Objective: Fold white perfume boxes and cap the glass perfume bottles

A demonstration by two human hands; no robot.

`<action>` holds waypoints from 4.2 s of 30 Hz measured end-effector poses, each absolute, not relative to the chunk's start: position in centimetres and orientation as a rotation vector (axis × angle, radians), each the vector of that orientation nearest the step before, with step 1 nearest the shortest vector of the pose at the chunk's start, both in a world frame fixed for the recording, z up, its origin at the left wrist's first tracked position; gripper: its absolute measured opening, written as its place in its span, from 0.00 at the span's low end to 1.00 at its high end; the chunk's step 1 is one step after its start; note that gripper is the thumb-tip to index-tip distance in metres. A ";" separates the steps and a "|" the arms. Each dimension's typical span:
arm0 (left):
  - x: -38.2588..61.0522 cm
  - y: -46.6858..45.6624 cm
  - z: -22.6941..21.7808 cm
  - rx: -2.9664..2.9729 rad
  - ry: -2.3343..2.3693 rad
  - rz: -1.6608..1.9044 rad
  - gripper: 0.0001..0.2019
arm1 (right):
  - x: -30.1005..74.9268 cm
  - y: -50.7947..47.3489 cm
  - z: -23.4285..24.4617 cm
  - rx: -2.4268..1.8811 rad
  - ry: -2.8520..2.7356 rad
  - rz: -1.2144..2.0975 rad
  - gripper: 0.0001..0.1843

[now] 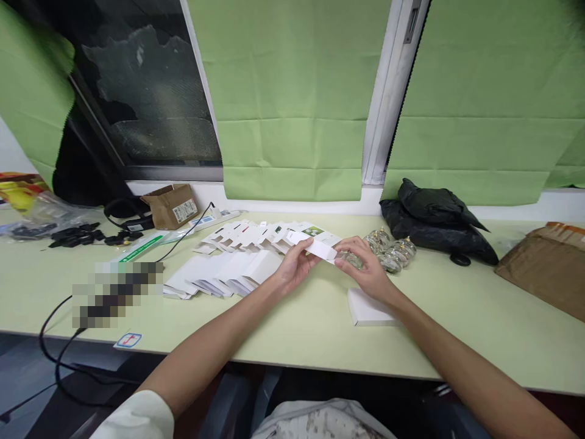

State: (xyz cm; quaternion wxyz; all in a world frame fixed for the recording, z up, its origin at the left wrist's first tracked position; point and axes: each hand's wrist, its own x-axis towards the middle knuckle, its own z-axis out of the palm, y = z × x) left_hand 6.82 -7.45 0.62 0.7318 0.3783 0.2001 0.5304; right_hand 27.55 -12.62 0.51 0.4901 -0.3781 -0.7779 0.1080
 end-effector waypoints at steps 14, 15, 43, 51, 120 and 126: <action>6.6 -6.6 0.1 0.902 0.502 1.178 0.22 | 28.5 -12.1 0.1 -1.065 -2.108 -0.240 0.22; 6.6 -6.5 0.1 0.909 0.509 1.179 0.22 | 28.4 -12.1 0.0 -1.079 -2.101 -0.264 0.22; 6.8 3.0 3.8 2.411 1.962 0.350 0.25 | 29.7 -11.1 -0.2 -1.212 -1.938 -0.368 0.15; 8.3 1.3 1.1 2.626 1.885 0.421 0.20 | 29.6 -11.2 0.0 -1.198 -1.976 -0.337 0.17; -1.8 -15.8 3.7 2.338 0.882 0.833 0.35 | 38.7 -20.5 -2.8 -1.675 -2.093 0.402 0.14; 1.0 -11.9 3.3 1.331 0.550 0.888 0.29 | 35.6 -20.1 1.3 -1.491 -2.035 0.311 0.19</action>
